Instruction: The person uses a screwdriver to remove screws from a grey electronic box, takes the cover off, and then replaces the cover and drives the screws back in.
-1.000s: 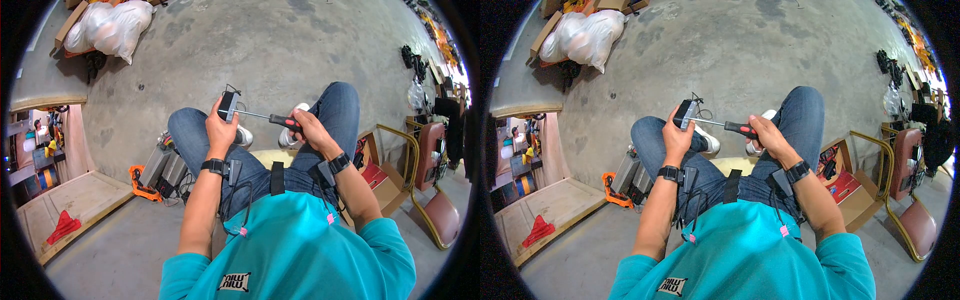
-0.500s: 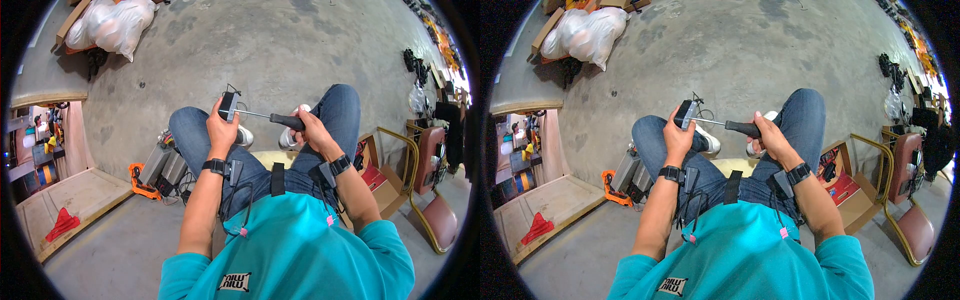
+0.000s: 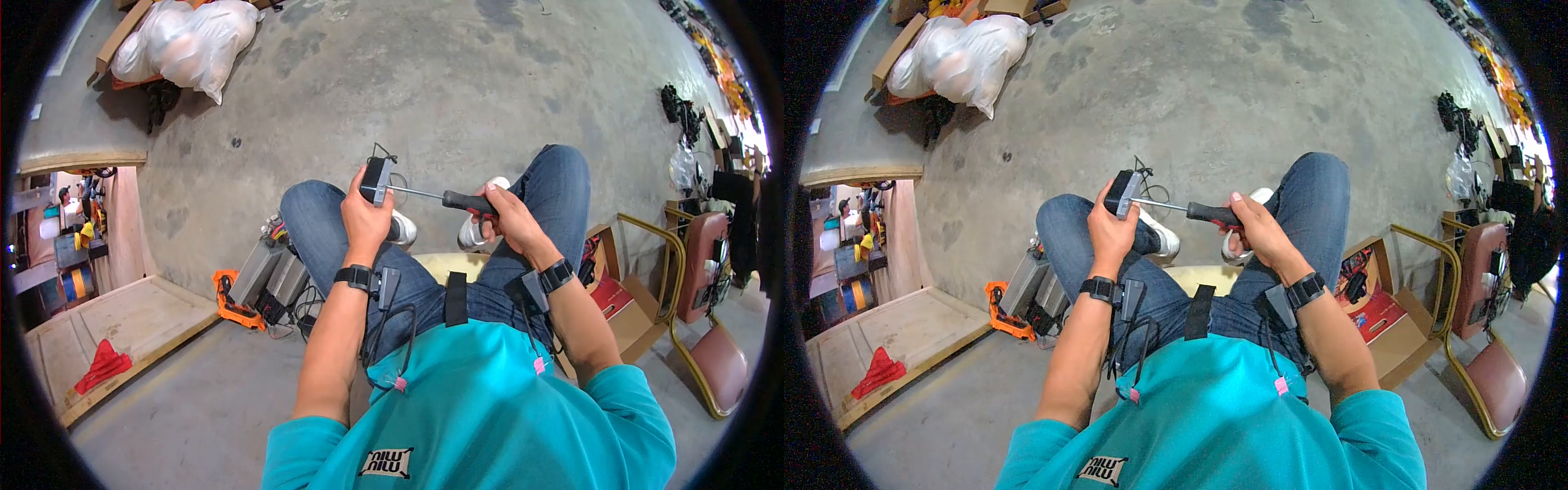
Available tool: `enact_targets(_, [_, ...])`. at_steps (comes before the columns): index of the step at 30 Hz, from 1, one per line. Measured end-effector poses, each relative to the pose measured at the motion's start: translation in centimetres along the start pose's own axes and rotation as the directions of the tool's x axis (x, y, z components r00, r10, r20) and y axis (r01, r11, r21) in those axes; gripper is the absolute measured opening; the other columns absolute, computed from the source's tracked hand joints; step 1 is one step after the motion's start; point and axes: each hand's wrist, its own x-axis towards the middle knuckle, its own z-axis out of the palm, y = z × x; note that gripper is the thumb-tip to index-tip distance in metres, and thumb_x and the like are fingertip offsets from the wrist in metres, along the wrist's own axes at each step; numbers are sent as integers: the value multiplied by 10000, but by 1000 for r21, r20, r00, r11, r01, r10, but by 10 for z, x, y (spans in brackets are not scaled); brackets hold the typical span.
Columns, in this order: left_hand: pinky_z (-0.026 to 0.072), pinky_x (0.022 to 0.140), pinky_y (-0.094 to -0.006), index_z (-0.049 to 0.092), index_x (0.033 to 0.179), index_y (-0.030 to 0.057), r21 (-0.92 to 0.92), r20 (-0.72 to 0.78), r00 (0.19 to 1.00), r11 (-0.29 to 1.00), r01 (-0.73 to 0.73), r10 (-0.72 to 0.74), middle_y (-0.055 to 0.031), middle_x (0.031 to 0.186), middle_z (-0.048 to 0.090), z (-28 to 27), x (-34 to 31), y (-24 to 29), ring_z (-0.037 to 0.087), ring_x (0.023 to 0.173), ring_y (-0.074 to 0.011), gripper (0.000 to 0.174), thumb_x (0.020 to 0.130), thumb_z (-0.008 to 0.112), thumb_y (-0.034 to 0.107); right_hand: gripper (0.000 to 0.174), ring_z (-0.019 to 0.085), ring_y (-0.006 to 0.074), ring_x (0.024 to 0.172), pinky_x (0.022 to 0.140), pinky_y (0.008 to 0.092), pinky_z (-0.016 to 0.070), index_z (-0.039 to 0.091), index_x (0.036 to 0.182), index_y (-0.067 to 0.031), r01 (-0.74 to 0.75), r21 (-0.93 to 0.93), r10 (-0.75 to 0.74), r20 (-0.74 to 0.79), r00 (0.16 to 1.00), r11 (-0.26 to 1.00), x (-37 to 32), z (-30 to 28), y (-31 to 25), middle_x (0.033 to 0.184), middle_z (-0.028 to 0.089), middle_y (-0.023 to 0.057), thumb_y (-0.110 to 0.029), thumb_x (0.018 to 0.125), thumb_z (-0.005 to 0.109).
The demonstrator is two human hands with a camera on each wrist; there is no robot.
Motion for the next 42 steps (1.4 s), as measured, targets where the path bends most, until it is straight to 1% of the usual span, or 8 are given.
enact_targets(2, [527,874,-342,567,1256,-54,18,11,1000,1000,11,-11,-211,1077,697,-1,0,3,695,988,-262,544,748,739,41,268,495,98,564,566,218,436,540,1043,-40,161,-29,-158,81,984,987,7,-8,7,811,582,44,-307,1014,529])
enact_targets(12, [529,868,-339,571,1248,-53,-25,33,999,1000,13,-12,-200,1076,699,0,0,1,694,984,-251,526,759,739,43,185,540,77,818,594,216,450,575,1123,-61,170,118,-177,52,983,978,1,-4,2,976,576,6,-171,976,599])
enact_targets(18, [531,862,-334,571,1251,-51,-62,47,999,998,8,-6,-191,1084,699,-3,0,2,692,986,-240,523,762,731,42,263,562,82,699,527,194,442,572,1186,-53,70,133,-90,151,984,989,-4,-7,-7,930,630,60,-195,967,612])
enact_targets(23, [533,846,-331,562,1268,-48,-42,57,998,999,-13,16,-208,1054,703,-4,1,7,705,970,-261,561,746,735,66,309,505,83,578,439,199,351,546,1227,-13,-31,108,-4,309,951,994,-6,-9,-5,867,630,105,-217,994,548])
enact_targets(32, [529,863,-324,564,1272,-44,-84,109,994,996,-10,19,-201,1078,700,-7,0,4,699,992,-249,569,742,738,69,367,323,20,428,339,161,230,499,1281,25,-251,203,151,409,900,946,-8,-8,0,781,578,76,-243,1050,404])
enact_targets(39, [528,866,-326,568,1253,-56,-103,117,991,993,-51,63,-210,1074,697,-10,-1,5,698,990,-260,549,743,731,64,363,285,15,431,343,160,245,494,1291,11,-424,277,217,553,804,863,-6,-7,-1,745,543,40,-249,1055,408])
enact_targets(41, [519,886,-329,569,1253,-57,-101,126,991,995,-25,38,-202,1089,696,-13,-1,7,688,1009,-247,541,752,733,61,347,399,73,463,419,231,365,535,1272,9,-70,-69,90,371,924,995,-11,2,-2,753,564,74,-224,1020,483])
enact_targets(42, [510,905,-332,571,1254,-59,-100,136,990,995,-6,20,-193,1103,695,-14,0,7,678,1028,-233,532,761,734,58,347,399,73,463,419,231,365,535,1272,9,-74,-68,94,374,923,995,-13,5,-4,753,564,74,-224,1020,483])
